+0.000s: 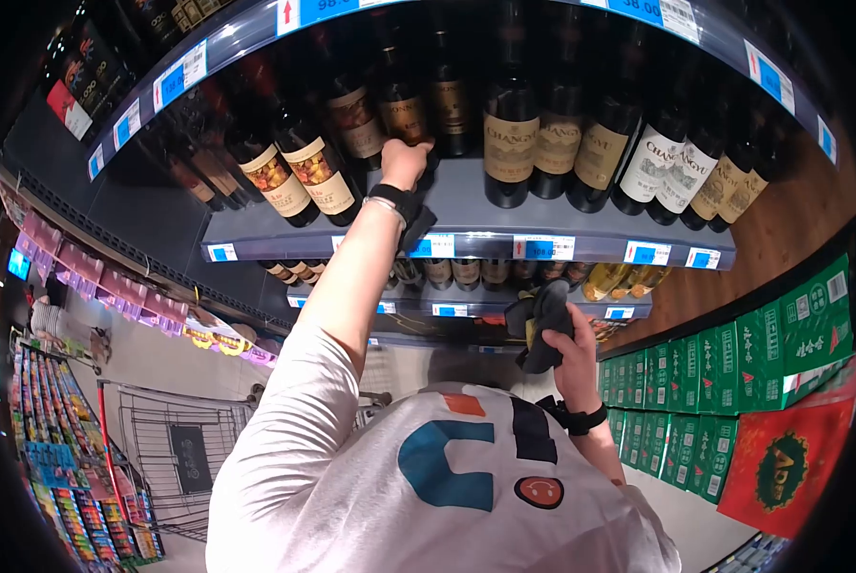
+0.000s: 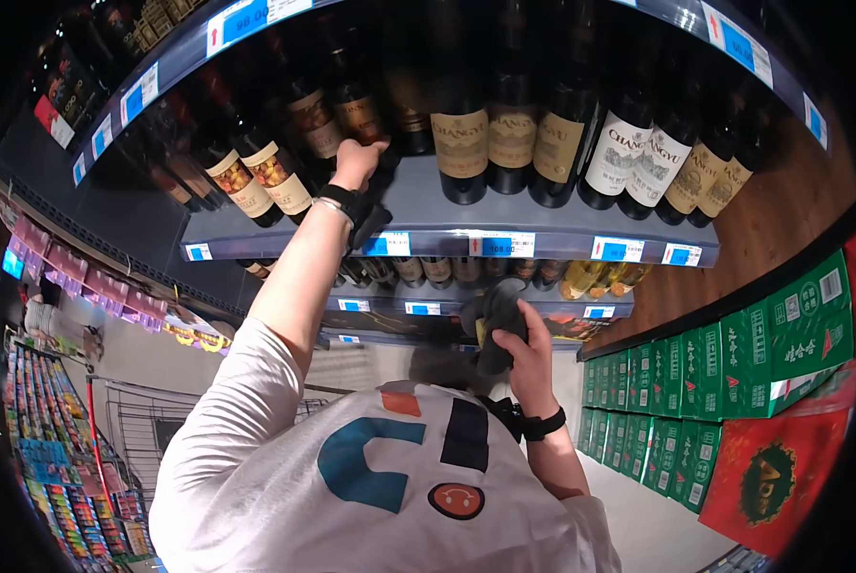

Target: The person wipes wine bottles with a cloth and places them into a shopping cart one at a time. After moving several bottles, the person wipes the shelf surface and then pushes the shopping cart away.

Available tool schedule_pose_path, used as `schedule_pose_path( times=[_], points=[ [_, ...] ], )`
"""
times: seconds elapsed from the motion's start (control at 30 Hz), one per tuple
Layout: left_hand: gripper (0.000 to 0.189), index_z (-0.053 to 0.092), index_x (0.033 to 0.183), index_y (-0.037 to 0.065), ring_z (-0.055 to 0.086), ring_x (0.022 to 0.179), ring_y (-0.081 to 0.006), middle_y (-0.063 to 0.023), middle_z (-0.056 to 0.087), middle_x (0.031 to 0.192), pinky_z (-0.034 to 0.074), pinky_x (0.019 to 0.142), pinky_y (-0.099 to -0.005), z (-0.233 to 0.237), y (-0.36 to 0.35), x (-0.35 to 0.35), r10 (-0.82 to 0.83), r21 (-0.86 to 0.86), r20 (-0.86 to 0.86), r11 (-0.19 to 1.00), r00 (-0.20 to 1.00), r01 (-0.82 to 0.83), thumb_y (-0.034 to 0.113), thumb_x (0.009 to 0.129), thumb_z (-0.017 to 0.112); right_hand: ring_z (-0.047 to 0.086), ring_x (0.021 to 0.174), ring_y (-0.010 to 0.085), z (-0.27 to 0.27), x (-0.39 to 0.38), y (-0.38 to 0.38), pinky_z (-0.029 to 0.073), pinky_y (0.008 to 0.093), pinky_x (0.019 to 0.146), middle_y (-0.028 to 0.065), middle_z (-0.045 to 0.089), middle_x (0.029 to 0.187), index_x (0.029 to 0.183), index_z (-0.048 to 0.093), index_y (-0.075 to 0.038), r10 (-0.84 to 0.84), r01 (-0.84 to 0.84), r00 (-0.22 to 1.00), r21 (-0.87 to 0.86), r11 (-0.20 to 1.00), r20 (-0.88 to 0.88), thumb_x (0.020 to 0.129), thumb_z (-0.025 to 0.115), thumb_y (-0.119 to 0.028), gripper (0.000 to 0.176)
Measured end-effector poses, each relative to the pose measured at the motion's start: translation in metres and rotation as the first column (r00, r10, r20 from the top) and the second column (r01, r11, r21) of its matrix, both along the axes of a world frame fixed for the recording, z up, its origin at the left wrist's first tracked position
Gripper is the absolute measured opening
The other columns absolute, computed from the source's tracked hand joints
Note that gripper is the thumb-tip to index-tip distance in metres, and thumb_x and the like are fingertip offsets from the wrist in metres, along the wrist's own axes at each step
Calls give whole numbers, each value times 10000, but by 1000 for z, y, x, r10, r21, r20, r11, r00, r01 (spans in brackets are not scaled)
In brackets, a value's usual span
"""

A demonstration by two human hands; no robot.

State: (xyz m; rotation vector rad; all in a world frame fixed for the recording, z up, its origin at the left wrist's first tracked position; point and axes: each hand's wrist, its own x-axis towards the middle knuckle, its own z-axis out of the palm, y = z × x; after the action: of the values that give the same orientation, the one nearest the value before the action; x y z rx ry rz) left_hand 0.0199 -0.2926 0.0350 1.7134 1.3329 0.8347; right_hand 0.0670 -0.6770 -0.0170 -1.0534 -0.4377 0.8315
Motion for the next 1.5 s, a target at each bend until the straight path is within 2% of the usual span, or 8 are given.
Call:
schedule_pose_path(
  times=[0.2, 0.23, 0.3, 0.47, 0.63, 0.73, 1.0, 1.5],
  points=[
    [527, 558, 1009, -169, 671, 857, -289, -235, 665, 927, 512, 783, -344, 46, -39, -15, 53, -183, -4, 982, 999, -53, 241, 756, 772, 571, 982, 129, 4, -9, 3, 451, 258, 870, 45, 599, 1075, 1236, 518, 19, 58, -57, 998, -18, 998, 12, 784, 523, 72, 455],
    [574, 546, 984, -135, 567, 483, -185, -128, 625, 695, 434, 423, -320, 46, -51, -24, -21, -97, 61, 995, 998, 27, 357, 776, 757, 571, 996, 128, 4, -11, 5, 448, 258, 878, 46, 600, 1087, 1233, 519, 20, 77, -77, 997, -12, 997, 17, 787, 526, 79, 450],
    [788, 361, 1335, -118, 510, 1159, -220, -196, 558, 1217, 394, 1001, -309, 57, -97, -51, -220, 101, 333, 975, 917, 198, 279, 787, 765, 573, 990, 127, 10, -18, 13, 446, 253, 877, 43, 600, 1082, 1229, 523, 19, 100, -100, 995, -15, 995, 0, 781, 523, 84, 452],
    [507, 534, 1264, 15, 597, 1044, -168, -99, 614, 1141, 474, 926, -305, 33, -173, -173, -586, 433, 336, 791, 737, 432, 136, 815, 735, 575, 991, 147, 12, -49, 37, 449, 265, 882, 58, 600, 1104, 1232, 520, 18, 165, -164, 986, -92, 982, -7, 767, 513, 96, 472],
    [347, 603, 1132, 27, 635, 783, -116, -45, 655, 856, 513, 711, -260, -44, -226, -325, 88, 297, 301, 938, 950, -181, 35, 801, 706, 568, 1043, 182, 6, -87, 65, 437, 288, 923, 93, 585, 1148, 1277, 480, 30, 410, -396, 911, -170, 902, 52, 772, 540, 49, 509],
    [245, 597, 1022, -30, 623, 733, -125, -91, 658, 837, 501, 672, -254, -134, -260, -420, 594, -158, 554, 763, 583, -627, 56, 811, 688, 560, 1024, 178, 3, -114, 86, 421, 283, 918, 88, 575, 1127, 1248, 489, 35, 575, -540, 813, -251, 803, 91, 789, 549, -13, 466],
    [523, 681, 903, -16, 682, 869, -272, -173, 694, 925, 525, 765, -346, -396, -391, -613, 824, -543, -439, 75, 359, -837, 464, 705, 742, 552, 971, 152, 23, -221, 128, 423, 261, 878, 65, 569, 1069, 1246, 488, 38, 756, -679, 638, -358, 641, 145, 804, 531, -30, 449],
    [1065, 309, 1269, -39, 580, 1121, -289, -183, 523, 1238, 473, 966, -367, -428, -339, -595, 634, -485, -772, -540, 46, -688, 446, 523, 895, 550, 982, 149, 27, -247, 111, 404, 277, 911, 59, 577, 1102, 1248, 502, 29, 731, -554, 656, -536, 637, 190, 794, 589, -31, 466]
  ],
)
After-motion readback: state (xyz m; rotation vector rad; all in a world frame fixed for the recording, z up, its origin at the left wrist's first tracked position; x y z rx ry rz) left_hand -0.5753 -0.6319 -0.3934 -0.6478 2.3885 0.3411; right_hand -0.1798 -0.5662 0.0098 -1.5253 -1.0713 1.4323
